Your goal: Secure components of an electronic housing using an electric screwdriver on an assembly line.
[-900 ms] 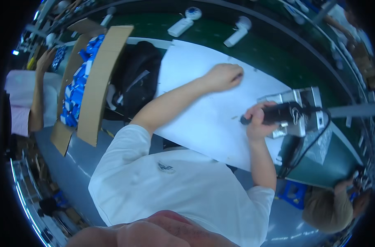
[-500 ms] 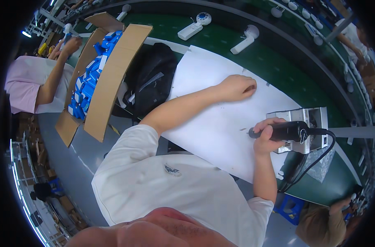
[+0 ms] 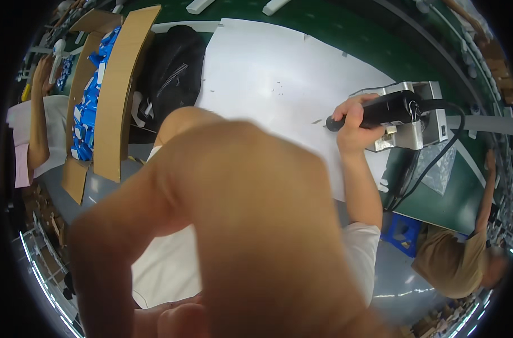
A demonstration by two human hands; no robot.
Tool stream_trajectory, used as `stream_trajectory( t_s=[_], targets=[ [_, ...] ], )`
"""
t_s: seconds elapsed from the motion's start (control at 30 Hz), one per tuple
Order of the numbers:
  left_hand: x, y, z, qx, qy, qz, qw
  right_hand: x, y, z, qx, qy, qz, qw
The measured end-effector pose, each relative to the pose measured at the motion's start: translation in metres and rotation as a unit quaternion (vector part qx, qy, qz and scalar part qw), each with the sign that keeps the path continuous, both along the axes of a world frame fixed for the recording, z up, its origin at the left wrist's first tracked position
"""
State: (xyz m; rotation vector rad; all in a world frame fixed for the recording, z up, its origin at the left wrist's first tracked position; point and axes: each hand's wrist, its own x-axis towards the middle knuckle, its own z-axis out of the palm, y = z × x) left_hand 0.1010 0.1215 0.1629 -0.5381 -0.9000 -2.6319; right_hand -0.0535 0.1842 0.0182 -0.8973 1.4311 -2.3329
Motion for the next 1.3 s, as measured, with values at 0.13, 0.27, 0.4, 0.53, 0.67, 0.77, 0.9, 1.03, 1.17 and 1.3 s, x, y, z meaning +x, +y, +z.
stream_trajectory(
  t_s=[0.13,0.27,0.4,0.53,0.67,0.77,0.9,1.03,1.17,1.3],
  targets=[
    [0.004,-0.017,-0.002,-0.001,0.004,-0.050,0.999,0.002,0.000,0.014,0.025,0.016,-0.066,0.997],
    [0.011,-0.020,0.001,0.001,0.014,-0.059,0.998,-0.006,0.007,0.008,0.034,0.052,-0.042,0.997],
    [0.007,-0.022,0.005,-0.003,0.016,-0.053,0.998,0.000,0.008,0.018,0.016,0.044,-0.059,0.997],
    [0.009,-0.024,0.008,-0.007,0.021,-0.055,0.998,-0.003,0.007,0.016,0.026,0.073,-0.049,0.996],
    [0.013,-0.017,0.013,-0.011,0.028,-0.052,0.998,-0.005,0.008,0.014,0.031,0.091,-0.045,0.994],
    [0.011,-0.013,0.016,-0.013,0.031,-0.048,0.998,-0.003,0.013,0.014,0.060,0.038,-0.027,0.997],
    [0.022,0.005,0.025,-0.022,0.037,-0.046,0.998,-0.003,0.010,0.019,0.053,0.042,-0.019,0.998],
    [0.018,-0.012,0.028,-0.026,0.044,-0.045,0.998,-0.003,0.009,0.021,0.064,0.005,-0.027,0.998],
    [0.022,-0.011,0.033,-0.030,0.050,-0.044,0.997,-0.003,0.009,0.022,0.063,0.024,-0.030,0.997],
    [0.019,-0.001,0.039,-0.059,0.048,-0.001,0.997,-0.009,0.005,0.004,-0.007,0.070,0.003,0.997]
  ],
)
